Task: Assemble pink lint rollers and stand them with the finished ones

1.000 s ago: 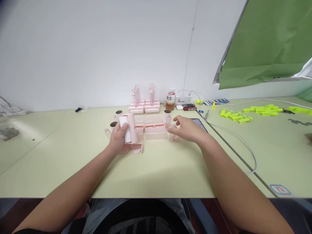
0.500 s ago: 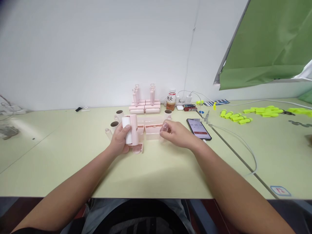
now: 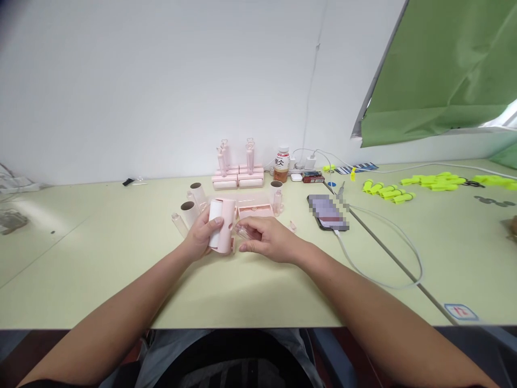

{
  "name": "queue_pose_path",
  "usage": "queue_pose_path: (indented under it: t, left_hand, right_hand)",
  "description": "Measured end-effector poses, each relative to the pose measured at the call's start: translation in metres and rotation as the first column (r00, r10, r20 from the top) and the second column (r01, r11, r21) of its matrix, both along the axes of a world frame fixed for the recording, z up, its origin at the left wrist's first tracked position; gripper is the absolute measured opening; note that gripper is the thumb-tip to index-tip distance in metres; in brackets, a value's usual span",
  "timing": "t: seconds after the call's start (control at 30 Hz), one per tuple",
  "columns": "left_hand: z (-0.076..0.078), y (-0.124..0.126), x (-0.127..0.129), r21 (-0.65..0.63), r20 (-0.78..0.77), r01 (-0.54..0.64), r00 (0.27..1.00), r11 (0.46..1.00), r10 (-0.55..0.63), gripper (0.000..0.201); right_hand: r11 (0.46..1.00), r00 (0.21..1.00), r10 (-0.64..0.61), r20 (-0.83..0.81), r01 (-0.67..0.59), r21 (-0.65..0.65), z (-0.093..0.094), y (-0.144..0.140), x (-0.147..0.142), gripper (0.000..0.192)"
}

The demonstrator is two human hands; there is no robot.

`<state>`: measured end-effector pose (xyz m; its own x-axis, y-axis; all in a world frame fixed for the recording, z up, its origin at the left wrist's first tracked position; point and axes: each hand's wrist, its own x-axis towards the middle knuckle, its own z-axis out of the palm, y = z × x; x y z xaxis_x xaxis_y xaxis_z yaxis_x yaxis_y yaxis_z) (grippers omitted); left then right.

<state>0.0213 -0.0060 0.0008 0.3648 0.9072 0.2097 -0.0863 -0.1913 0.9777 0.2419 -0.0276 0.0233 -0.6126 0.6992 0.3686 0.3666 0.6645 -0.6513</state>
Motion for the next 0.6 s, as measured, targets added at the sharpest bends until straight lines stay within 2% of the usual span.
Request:
queue_pose_path:
  t: [0.13,0.3,0.5,0.6]
  left_hand:
    - [-0.0005,-0.0012,0.0006,0.041,-0.033,0.009,0.999,0.999,-0.008,0.043]
    - [0.0014,-0.0019,0.0013,0.085,-0.088,0.000,0.996,0.996,0.007,0.047]
    - [0.0043,-0.0011,0.0009,0.133,-0.121,-0.025,0.992,0.991,0.041,0.046]
    - [0.0059,-0.0010,0.0006,0.139,-0.148,-0.020,0.988,0.990,0.040,0.041]
  right_hand:
    - [1.000,0.999,-0.010,0.042,0.010,-0.013,0.0003,-0.0029,-0.0027,0.027]
    - [0.995,0.992,-0.078,0.095,0.072,0.067,0.0040,-0.0039,-0.0023,0.020]
    - [0.982,0.981,-0.182,0.066,0.177,0.073,0.0024,-0.0025,-0.0019,0.035]
    - [0.978,0.979,-0.200,0.044,0.197,0.068,0.0031,-0.0050,-0.0020,0.031]
